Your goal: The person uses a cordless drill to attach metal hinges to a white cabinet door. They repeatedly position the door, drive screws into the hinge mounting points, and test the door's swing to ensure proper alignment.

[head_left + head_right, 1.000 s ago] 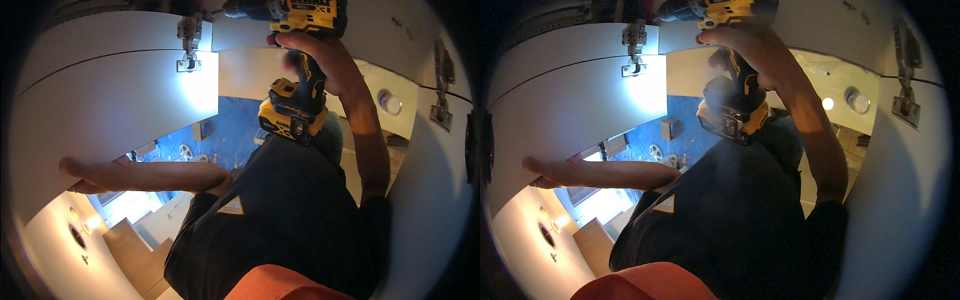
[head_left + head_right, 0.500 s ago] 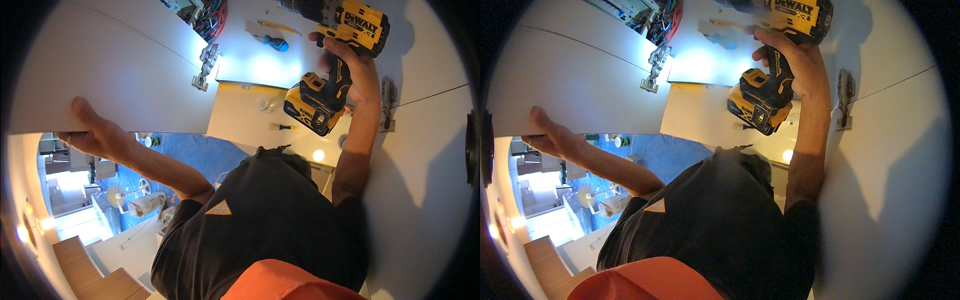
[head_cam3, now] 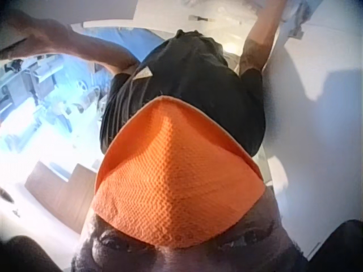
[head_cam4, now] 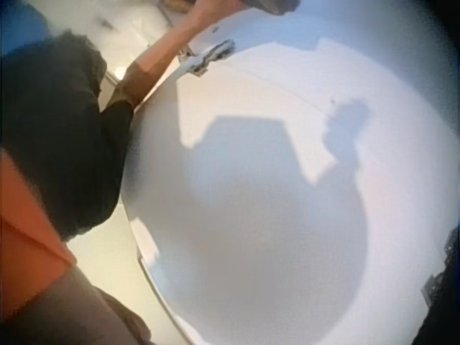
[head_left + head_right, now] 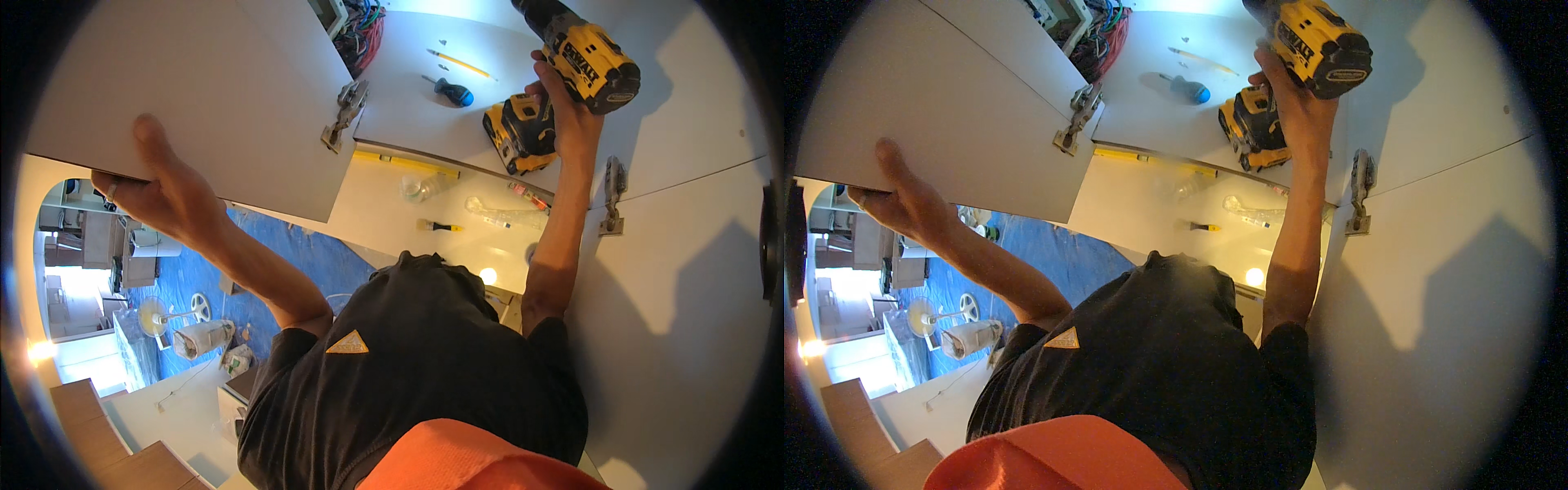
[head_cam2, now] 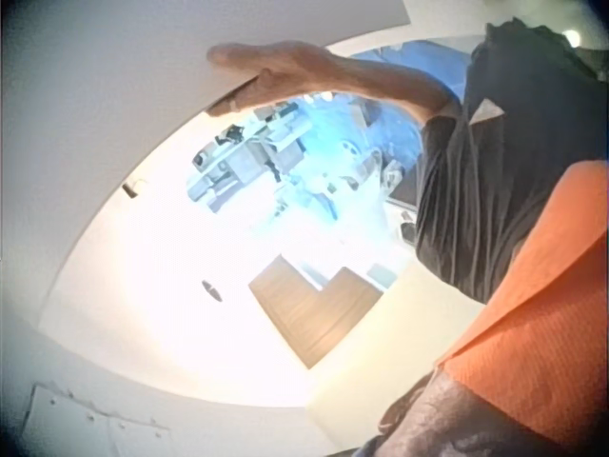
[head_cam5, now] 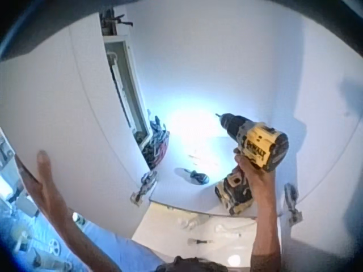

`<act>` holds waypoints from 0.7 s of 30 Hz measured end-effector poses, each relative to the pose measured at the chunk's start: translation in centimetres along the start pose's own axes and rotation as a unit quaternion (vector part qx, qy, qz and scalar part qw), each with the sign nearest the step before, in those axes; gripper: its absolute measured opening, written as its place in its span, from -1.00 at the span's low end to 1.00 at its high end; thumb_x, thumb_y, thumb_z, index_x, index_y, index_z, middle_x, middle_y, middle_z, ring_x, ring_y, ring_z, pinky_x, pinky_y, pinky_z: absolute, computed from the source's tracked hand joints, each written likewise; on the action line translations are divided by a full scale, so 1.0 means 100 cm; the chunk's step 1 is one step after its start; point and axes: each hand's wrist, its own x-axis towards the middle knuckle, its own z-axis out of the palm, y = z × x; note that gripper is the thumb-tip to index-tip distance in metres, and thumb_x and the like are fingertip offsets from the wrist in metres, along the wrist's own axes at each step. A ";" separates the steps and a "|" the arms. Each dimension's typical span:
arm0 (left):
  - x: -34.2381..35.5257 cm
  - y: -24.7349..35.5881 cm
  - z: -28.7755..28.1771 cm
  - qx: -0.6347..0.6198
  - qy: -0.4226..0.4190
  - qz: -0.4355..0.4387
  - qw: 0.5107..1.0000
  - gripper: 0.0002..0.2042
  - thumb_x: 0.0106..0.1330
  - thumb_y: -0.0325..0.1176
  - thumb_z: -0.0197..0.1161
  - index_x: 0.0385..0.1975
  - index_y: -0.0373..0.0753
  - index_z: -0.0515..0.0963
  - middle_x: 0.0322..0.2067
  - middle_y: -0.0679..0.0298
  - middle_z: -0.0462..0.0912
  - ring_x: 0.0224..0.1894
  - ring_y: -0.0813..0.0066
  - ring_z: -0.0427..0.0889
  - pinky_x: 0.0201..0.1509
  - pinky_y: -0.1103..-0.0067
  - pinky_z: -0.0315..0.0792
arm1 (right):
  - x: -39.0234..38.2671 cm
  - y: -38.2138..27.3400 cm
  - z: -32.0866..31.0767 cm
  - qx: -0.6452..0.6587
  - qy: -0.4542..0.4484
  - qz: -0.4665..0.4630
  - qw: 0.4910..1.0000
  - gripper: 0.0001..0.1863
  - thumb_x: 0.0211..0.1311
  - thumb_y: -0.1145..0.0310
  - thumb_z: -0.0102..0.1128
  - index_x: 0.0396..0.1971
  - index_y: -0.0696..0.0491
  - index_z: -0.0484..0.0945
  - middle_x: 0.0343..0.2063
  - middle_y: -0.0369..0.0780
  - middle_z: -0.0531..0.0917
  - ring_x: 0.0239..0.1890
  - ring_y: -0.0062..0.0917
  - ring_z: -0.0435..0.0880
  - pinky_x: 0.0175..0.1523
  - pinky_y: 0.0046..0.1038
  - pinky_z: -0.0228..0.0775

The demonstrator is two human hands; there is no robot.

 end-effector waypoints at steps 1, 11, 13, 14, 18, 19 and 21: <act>0.000 0.000 0.000 0.011 -0.002 0.001 1.000 -0.22 0.18 0.14 0.45 0.22 -0.28 0.30 -0.06 0.10 0.62 0.00 0.22 0.68 0.13 0.29 0.68 | -0.001 0.002 0.002 0.007 -0.001 -0.001 1.000 -0.73 0.29 0.51 0.39 -0.04 0.20 0.64 -0.14 -0.13 0.79 -0.43 -0.56 0.74 -0.34 -0.58 0.56; 0.000 -0.003 0.001 -0.032 -0.005 0.016 0.999 -0.22 0.16 0.13 0.48 0.21 -0.26 0.31 -0.08 0.15 0.63 0.03 0.25 0.67 0.19 0.25 0.64 | -0.016 0.026 0.021 -0.083 0.115 -0.181 0.973 -0.64 0.29 0.47 0.41 0.00 0.25 0.52 -0.15 -0.10 0.70 -0.23 -0.46 0.75 -0.13 -0.42 0.65; 0.001 -0.004 0.001 -0.026 0.001 0.018 0.999 -0.21 0.16 0.13 0.47 0.22 -0.26 0.30 -0.09 0.15 0.62 0.03 0.25 0.66 0.19 0.26 0.64 | -0.037 0.023 0.023 -0.122 0.224 -0.271 0.928 -0.64 0.30 0.47 0.39 0.00 0.25 0.48 -0.16 -0.12 0.67 -0.17 -0.48 0.70 -0.04 -0.38 0.59; 0.002 -0.004 0.002 -0.035 -0.001 0.022 0.999 -0.21 0.16 0.14 0.47 0.22 -0.27 0.30 -0.09 0.15 0.62 0.03 0.25 0.66 0.18 0.28 0.65 | -0.057 0.020 0.026 -0.130 0.294 -0.319 0.891 -0.64 0.31 0.47 0.38 0.00 0.25 0.47 -0.17 -0.13 0.66 -0.15 -0.49 0.67 0.01 -0.37 0.55; 0.000 -0.003 0.001 -0.014 -0.005 0.027 1.000 -0.21 0.20 0.16 0.44 0.21 -0.30 0.29 -0.09 0.13 0.61 0.02 0.26 0.67 0.14 0.35 0.66 | -0.102 0.031 0.082 -0.166 0.071 -0.294 0.939 -0.72 0.26 0.43 0.41 -0.08 0.17 0.61 -0.14 -0.14 0.69 -0.14 -0.46 0.66 0.00 -0.43 0.50; -0.001 -0.002 0.000 -0.003 -0.005 0.027 1.000 -0.22 0.21 0.16 0.43 0.21 -0.31 0.28 -0.09 0.12 0.60 0.01 0.26 0.67 0.13 0.37 0.66 | -0.101 0.041 0.104 -0.092 -0.065 -0.101 0.989 -0.75 0.24 0.46 0.41 -0.09 0.09 0.67 -0.13 -0.16 0.72 -0.19 -0.45 0.70 -0.04 -0.40 0.54; -0.001 -0.003 0.001 -0.023 -0.014 0.013 1.000 -0.22 0.23 0.15 0.42 0.21 -0.32 0.27 -0.09 0.09 0.60 0.01 0.26 0.66 0.11 0.40 0.66 | -0.083 0.065 0.144 -0.090 -0.136 -0.061 0.985 -0.77 0.27 0.39 0.38 -0.10 0.05 0.66 -0.14 -0.17 0.71 -0.21 -0.41 0.73 -0.09 -0.35 0.56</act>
